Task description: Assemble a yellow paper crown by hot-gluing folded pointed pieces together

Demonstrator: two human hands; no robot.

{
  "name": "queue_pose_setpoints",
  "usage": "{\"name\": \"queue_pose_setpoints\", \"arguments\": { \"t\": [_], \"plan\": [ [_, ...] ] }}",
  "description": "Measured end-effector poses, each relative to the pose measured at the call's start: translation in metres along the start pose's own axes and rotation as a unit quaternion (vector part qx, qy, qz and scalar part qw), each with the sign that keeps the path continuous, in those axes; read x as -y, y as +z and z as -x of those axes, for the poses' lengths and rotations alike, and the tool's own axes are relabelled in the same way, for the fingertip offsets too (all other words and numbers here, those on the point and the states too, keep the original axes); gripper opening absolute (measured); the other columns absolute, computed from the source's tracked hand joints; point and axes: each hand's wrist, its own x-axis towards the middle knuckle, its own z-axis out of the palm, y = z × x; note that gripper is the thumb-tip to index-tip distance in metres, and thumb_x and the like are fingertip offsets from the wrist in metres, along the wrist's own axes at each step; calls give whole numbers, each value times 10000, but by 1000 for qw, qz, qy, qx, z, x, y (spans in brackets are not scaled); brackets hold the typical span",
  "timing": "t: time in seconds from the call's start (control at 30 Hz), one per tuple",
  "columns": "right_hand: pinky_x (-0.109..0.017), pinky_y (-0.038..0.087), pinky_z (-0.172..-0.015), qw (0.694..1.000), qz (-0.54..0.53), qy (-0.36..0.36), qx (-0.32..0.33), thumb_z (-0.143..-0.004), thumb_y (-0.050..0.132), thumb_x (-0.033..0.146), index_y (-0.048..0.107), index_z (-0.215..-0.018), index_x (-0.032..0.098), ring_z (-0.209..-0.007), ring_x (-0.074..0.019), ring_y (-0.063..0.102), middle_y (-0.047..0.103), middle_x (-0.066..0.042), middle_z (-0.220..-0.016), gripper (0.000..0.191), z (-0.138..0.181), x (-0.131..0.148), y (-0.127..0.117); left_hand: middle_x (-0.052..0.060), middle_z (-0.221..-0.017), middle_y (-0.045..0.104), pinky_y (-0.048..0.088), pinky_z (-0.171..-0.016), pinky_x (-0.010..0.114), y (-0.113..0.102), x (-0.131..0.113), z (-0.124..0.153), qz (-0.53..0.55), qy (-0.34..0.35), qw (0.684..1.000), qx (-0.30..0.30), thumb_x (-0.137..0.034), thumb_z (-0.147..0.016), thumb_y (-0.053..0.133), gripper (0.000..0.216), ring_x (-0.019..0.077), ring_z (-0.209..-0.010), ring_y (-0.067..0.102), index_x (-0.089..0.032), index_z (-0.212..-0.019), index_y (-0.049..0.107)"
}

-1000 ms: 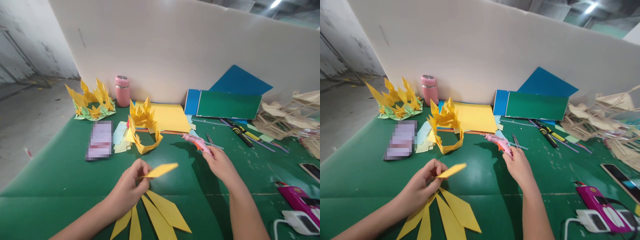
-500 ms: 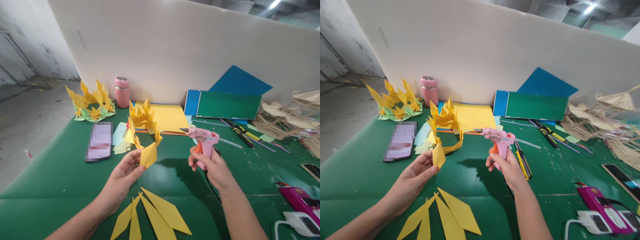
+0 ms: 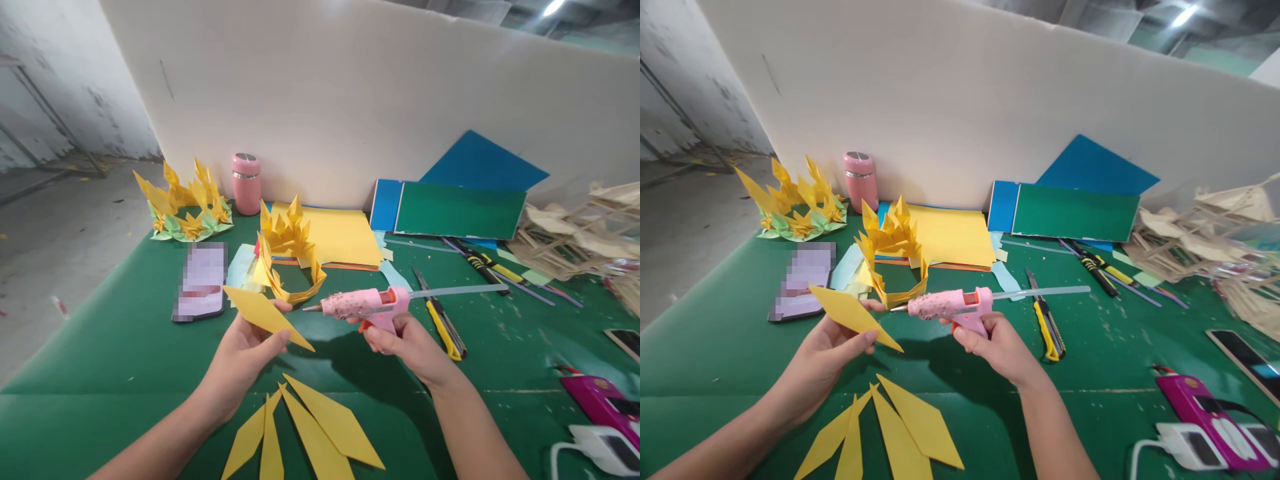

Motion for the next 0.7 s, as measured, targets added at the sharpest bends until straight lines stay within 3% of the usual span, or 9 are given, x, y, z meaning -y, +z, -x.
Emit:
{"name": "queue_pose_setpoints", "arguments": {
  "t": [0.17, 0.3, 0.5, 0.7],
  "plan": [
    [-265, 412, -537, 1000, 28, -4, 5, -677, 664, 636, 729, -845, 171, -600, -142, 512, 667, -69, -761, 499, 1, -1, 2, 26, -929, 697, 520, -572, 233, -1, 1, -1, 10, 22, 1000, -2, -277, -625, 781, 405, 165, -771, 628, -226, -968, 572],
    [-287, 446, -617, 998, 57, 4, 12, -695, 634, 661, 733, -833, 182, -652, -157, 544, 673, -59, -767, 508, 1, -3, 3, 19, -899, 710, 558, -634, 267, 0, 4, -3, 36, 14, 999, -24, -315, -636, 777, 502, 197, -843, 666, -234, -1076, 549],
    [-294, 462, -616, 999, 35, -1, 7, -677, 634, 681, 722, -838, 179, -657, -163, 564, 682, -69, -784, 534, 1, -4, 6, 48, -895, 741, 580, -762, 321, 1, 3, -4, 70, -32, 995, -61, -407, -616, 787, 385, 219, -838, 696, -175, -901, 670],
    [-295, 456, -597, 997, 70, -13, -11, -688, 622, 674, 704, -801, 188, -620, -157, 539, 658, -50, -732, 505, 1, -1, 9, 63, -859, 758, 569, -816, 351, 2, 1, -4, 72, -26, 995, -63, -434, -587, 803, 361, 238, -835, 700, -159, -801, 710]
  ]
}}
